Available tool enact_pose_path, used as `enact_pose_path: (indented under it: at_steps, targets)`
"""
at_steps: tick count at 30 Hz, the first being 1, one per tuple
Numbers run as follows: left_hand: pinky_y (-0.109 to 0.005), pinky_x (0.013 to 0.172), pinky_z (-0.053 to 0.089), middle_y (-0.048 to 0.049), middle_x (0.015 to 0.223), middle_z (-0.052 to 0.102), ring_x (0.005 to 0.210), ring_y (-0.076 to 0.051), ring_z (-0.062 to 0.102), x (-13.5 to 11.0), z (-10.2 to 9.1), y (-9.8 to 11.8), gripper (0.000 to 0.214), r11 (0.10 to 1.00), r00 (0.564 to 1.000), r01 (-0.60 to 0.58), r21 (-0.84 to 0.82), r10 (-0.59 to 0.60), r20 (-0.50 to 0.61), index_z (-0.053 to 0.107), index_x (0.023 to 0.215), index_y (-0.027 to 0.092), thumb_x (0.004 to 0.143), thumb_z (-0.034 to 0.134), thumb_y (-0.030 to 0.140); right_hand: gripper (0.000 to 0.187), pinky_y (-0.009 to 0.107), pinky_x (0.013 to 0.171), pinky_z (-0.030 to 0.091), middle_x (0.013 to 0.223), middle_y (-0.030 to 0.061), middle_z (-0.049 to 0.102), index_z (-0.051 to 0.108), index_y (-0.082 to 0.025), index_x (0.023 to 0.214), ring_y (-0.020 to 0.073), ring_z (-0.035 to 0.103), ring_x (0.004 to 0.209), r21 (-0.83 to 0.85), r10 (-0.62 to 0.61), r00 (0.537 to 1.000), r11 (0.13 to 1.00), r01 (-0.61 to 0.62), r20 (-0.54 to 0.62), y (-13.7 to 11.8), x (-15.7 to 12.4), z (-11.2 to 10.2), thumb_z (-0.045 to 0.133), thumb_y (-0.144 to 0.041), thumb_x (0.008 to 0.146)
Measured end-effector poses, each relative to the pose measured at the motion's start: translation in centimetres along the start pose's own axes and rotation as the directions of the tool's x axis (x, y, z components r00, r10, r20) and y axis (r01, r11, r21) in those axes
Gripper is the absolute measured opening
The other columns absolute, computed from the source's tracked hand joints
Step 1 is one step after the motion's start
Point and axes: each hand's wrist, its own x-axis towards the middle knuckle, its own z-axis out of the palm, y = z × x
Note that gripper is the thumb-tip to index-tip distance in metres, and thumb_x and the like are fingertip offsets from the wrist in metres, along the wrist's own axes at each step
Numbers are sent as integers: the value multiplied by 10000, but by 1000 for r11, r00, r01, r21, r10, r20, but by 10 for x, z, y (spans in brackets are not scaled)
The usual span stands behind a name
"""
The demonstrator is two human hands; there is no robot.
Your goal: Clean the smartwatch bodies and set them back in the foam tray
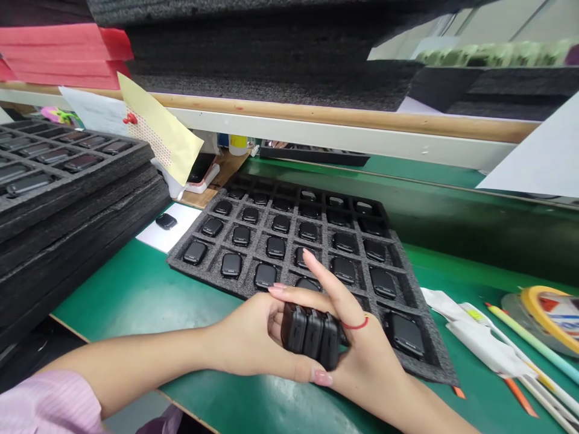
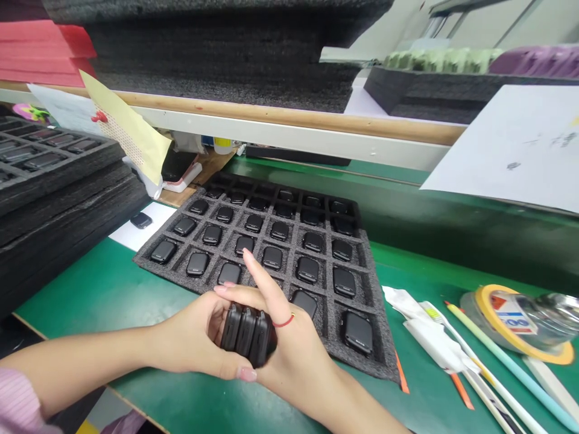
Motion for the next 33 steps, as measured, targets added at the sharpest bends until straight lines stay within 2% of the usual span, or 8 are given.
enact_pose_path:
  at_steps: [7,12,17,23,25,29,31,33]
  targets:
    - [-318,823,543,-44,952,712,907,-196,667,2,-2,-1,390,999,999,-33,9,33,-6,691,1010,164,651,838,125,1006,348,1001,596,1651,89,298,143,-395,1609,272,667,1207,-21,-8,1000,1000,8,16,1,1,-1,770,-230,840]
    - [-305,788,545,-27,884,686,875,-197,657,1,2,-1,391,995,994,-95,25,96,-45,672,944,163,620,890,171,1017,336,1023,575,1613,94,384,209,-389,1594,280,642,1233,-51,-39,999,998,40,29,-1,3,-1,826,-250,797]
    - [-305,786,541,-27,849,689,882,-204,664,1,3,-5,297,988,991,-119,98,125,-55,667,849,163,651,881,218,847,324,1014,577,1589,89,432,357,-348,1538,267,655,1221,-61,-51,999,997,51,12,1,1,1,774,-179,820]
    - [-376,951,512,-37,894,718,935,-214,680,0,2,-7,254,977,984,-168,131,174,-34,690,904,169,705,844,202,964,361,1033,567,1662,89,272,239,-386,1589,277,663,1217,-53,-64,998,997,65,25,2,-1,1,792,-229,814]
    - [-375,949,516,-41,939,723,933,-209,685,1,1,-5,296,976,983,-178,127,182,-21,697,973,171,714,839,198,1007,381,1032,568,1636,97,339,139,-390,1610,281,661,1219,-60,-66,997,996,68,34,2,0,0,771,-242,840]
    - [-354,930,528,-49,991,730,1010,-227,679,3,-1,-1,321,978,984,-180,103,179,19,723,1017,168,726,843,233,996,401,1058,552,1375,82,663,24,-341,1624,264,633,1266,-108,-88,993,989,97,79,4,1,0,709,-284,903]
    - [-351,924,531,-55,982,737,1015,-234,679,4,-2,0,299,980,986,-164,115,165,-5,739,978,157,721,851,262,951,434,1094,521,1312,78,701,-8,-317,1625,257,597,1314,-161,-118,988,978,133,96,4,0,0,649,-255,941]
    - [-346,886,545,-64,960,746,979,-240,689,3,-3,-1,342,979,986,-132,157,146,-79,742,973,144,694,873,291,922,484,1151,455,1409,88,632,38,-320,1624,266,525,1385,-222,-152,982,960,173,107,3,0,-1,646,-238,936]
